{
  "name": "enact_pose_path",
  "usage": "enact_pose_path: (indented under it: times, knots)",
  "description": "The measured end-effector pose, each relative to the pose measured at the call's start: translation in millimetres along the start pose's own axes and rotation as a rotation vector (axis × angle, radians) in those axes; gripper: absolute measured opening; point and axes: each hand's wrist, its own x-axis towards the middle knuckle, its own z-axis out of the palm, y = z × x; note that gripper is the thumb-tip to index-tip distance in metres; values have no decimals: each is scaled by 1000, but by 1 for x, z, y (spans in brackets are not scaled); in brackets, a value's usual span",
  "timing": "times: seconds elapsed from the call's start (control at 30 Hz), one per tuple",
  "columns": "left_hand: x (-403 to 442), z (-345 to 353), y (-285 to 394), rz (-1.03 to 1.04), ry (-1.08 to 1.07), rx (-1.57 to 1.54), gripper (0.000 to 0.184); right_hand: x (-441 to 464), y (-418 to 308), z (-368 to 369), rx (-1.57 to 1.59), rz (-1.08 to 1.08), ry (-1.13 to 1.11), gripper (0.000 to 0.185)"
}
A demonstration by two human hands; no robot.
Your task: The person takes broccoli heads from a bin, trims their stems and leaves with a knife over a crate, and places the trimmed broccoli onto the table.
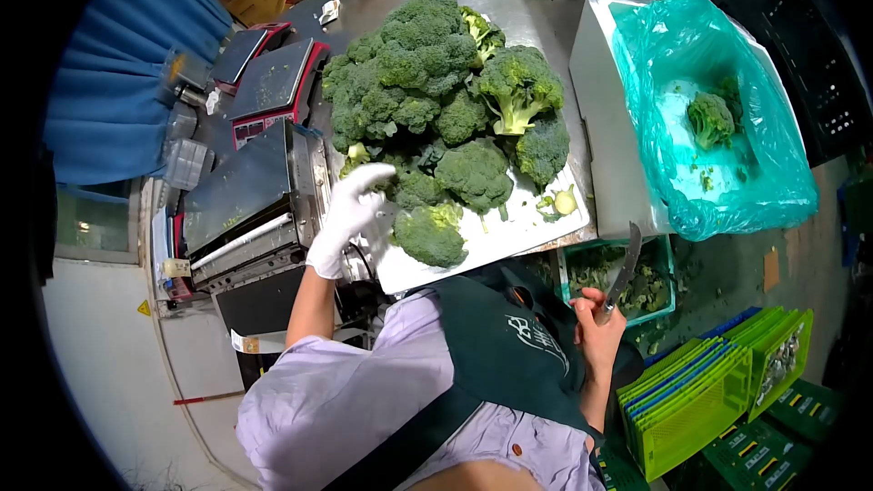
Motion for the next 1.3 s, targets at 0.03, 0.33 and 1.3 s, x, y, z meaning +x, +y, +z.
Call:
enact_pose_path:
  times: [0.03, 0.33, 1.3]
  knots:
    - [9, 0, -1, 40, 72, -36, 41, -1, 1, -1, -3, 0, 6, 29]
    - [100, 53, 119, 362, 24, -291, 25, -16, 2, -28, 81, -59, 166, 24]
    - [381, 466, 357, 647, -734, 574, 96, -58, 62, -65, 392, 182, 871, 23]
